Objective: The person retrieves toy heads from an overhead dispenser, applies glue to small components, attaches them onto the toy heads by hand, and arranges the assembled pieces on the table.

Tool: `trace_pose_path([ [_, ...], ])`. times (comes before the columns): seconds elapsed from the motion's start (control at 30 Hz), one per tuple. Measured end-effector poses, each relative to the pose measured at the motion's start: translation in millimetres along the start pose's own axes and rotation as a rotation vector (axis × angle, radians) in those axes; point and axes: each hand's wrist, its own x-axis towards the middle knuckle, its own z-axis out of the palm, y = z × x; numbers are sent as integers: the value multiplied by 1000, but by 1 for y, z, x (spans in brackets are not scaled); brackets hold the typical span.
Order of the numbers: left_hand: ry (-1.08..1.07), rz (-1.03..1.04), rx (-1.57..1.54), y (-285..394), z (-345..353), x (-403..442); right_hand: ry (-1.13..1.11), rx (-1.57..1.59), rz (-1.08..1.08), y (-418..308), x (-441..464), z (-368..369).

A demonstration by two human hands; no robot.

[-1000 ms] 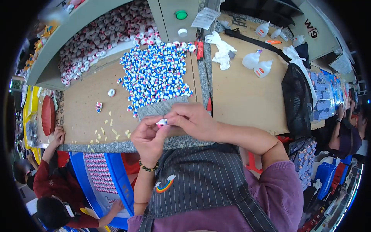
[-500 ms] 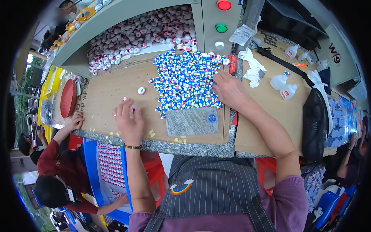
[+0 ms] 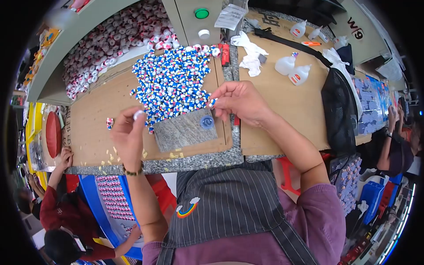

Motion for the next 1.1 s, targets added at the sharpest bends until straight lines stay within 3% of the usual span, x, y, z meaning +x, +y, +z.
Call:
trace_pose_path([
  [0.07,-115,-161,-321,15,15,-28,-9,-194,20,3,-7,5],
  [0.17,-278,-277,-524,18,32,-61,-104,-595,-420,12,-18,15],
  [0.27,-230,-363,-623,18,46,-79,-56,-965,-709,11,-25,31],
  [0.47,-203,-365,-837,4,58,-87,-48,-1279,-828,24,-16,39],
  [0.67,-216,-344,-844,1,60,-85,27,-933,-845,19,-21,40],
  [0.77,-223,-349,-825,-4,62,-84,-26,-413,-517,14,-34,46],
  [0.87,-216,-338,-841,-4,65,-82,-44,-281,-488,12,-36,52],
  [1.0,-194,-346,-858,-2,66,-83,-54,-411,-588,11,-35,59],
  [1.1,-170,-284,-730,1,69,-86,-85,-302,-557,18,-37,64],
])
